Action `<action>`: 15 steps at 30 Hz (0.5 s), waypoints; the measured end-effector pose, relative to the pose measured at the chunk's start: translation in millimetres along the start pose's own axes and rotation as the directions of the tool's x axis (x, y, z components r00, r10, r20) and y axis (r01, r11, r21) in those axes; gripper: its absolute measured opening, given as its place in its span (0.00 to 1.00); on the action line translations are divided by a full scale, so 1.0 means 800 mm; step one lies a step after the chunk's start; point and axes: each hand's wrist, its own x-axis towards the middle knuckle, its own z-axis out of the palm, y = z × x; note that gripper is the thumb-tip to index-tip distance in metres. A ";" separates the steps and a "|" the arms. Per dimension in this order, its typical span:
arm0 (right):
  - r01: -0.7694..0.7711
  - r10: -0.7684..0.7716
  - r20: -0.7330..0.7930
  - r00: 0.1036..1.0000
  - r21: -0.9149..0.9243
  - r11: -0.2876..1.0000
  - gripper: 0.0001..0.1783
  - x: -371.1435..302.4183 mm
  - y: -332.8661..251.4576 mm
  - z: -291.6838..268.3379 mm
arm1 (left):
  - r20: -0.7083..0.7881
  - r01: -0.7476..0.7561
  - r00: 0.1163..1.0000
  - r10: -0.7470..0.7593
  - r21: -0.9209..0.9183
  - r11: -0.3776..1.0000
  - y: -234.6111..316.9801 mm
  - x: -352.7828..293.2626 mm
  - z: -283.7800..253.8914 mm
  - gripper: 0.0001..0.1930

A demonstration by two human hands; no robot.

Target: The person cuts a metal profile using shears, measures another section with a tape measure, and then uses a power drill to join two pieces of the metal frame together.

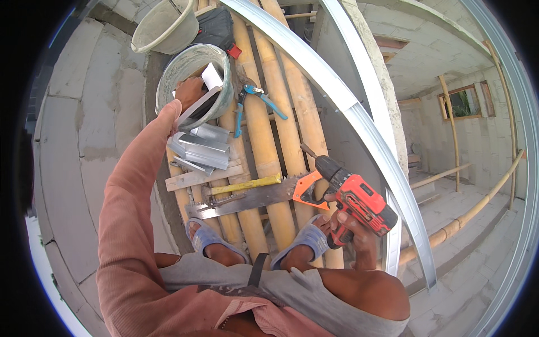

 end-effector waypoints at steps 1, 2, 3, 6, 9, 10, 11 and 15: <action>0.018 -0.018 -0.001 1.000 0.001 1.000 0.28 0.001 0.002 0.000 | 0.002 -0.004 1.000 0.004 0.000 1.000 0.003 -0.001 -0.003 0.15; 0.037 -0.037 -0.002 0.999 0.000 0.999 0.27 0.002 0.003 0.000 | -0.006 0.010 1.000 -0.011 -0.032 0.999 0.006 -0.002 -0.007 0.16; 0.035 -0.035 -0.005 0.999 -0.001 0.999 0.27 0.002 0.001 0.000 | -0.013 0.026 1.000 -0.027 -0.065 0.998 0.008 -0.004 -0.011 0.18; 0.032 -0.032 0.023 0.999 0.011 0.999 0.28 0.005 -0.001 0.003 | -0.032 0.044 0.998 -0.049 -0.151 0.988 0.007 -0.010 -0.016 0.19; 0.020 -0.021 0.046 0.999 0.034 0.999 0.28 0.009 0.002 0.007 | -0.054 0.033 0.997 -0.055 -0.346 0.938 -0.021 -0.017 -0.024 0.20; 0.007 -0.009 0.068 0.998 0.040 0.999 0.28 0.009 0.003 0.008 | -0.077 -0.020 0.997 -0.018 -0.466 0.885 -0.034 -0.022 -0.027 0.20; -0.006 0.002 0.082 0.997 0.043 0.999 0.28 0.009 0.004 0.007 | -0.073 -0.014 0.997 -0.022 -0.463 0.886 -0.036 -0.026 -0.039 0.20; 0.078 -0.081 0.030 0.996 0.096 0.992 0.30 0.010 0.003 0.018 | -0.347 -0.131 0.936 -0.061 -0.503 0.854 -0.026 -0.054 -0.129 0.16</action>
